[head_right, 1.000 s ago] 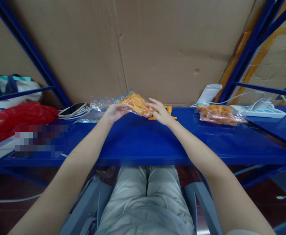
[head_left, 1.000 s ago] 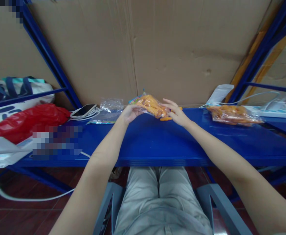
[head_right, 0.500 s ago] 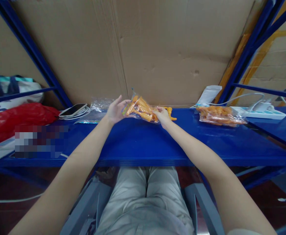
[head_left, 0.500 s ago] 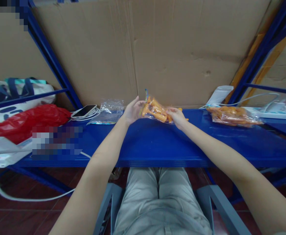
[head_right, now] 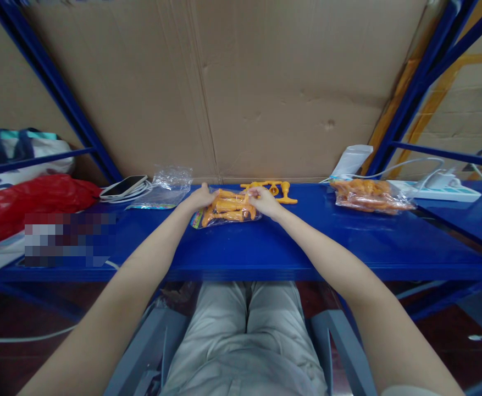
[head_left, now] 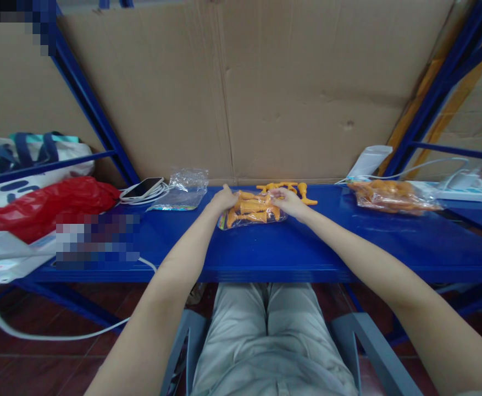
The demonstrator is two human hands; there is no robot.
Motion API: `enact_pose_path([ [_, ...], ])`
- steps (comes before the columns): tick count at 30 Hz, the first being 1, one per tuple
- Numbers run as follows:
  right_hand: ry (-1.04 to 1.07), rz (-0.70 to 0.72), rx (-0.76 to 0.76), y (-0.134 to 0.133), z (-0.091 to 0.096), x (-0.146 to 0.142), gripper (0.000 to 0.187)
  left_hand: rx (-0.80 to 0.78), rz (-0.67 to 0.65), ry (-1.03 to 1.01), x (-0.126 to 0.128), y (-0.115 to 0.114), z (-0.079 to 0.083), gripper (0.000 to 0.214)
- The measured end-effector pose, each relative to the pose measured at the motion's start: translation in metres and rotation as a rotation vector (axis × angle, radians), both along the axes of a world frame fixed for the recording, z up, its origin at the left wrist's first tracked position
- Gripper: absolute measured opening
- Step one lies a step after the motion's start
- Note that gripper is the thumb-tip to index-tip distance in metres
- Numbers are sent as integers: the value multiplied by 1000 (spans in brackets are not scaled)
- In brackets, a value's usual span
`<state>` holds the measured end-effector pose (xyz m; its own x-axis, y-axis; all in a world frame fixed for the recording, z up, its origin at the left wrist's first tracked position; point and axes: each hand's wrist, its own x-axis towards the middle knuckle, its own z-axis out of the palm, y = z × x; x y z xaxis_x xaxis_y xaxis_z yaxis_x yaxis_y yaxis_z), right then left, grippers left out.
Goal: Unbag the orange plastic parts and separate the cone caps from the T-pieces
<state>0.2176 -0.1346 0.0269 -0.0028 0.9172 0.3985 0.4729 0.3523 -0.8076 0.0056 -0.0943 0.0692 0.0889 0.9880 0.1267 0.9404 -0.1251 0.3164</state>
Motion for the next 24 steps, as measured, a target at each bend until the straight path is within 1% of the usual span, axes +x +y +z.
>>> enact_pose_path([
  [4,-156,-35,17,-6,8,1,17,-5,51,44,-2,-1,-2,53],
  [6,-290,-80,47,-10,13,3,15,38,58,46,-2,-1,-4,53],
  [8,-415,-122,44,-14,18,5,16,130,32,30,-2,-1,-5,54],
  [10,-491,-153,2,-17,22,6,18,263,-70,-5,0,2,-7,55],
  [12,-526,-161,-39,-18,24,7,20,379,-262,-38,5,4,-10,54],
  [13,-535,-157,-48,-18,25,8,21,405,-375,-48,8,5,-11,53],
  [15,-542,-147,-55,-18,26,8,23,375,-578,-43,14,5,-14,51],
  [16,-543,-147,-53,-17,26,8,24,321,-653,-26,17,4,-15,52],
  [17,-541,-150,-48,-16,26,8,24,251,-701,-3,19,2,-16,54],
  [18,-540,-154,-40,-16,26,8,23,177,-723,21,21,1,-17,57],
  [20,-544,-168,-22,-16,26,8,19,63,-716,59,22,-2,-17,62],
  [22,-556,-196,5,-18,26,7,14,19,-687,72,22,-3,-17,65],
  [24,-575,-214,41,-23,27,5,9,7,-660,70,21,-4,-15,64],
])
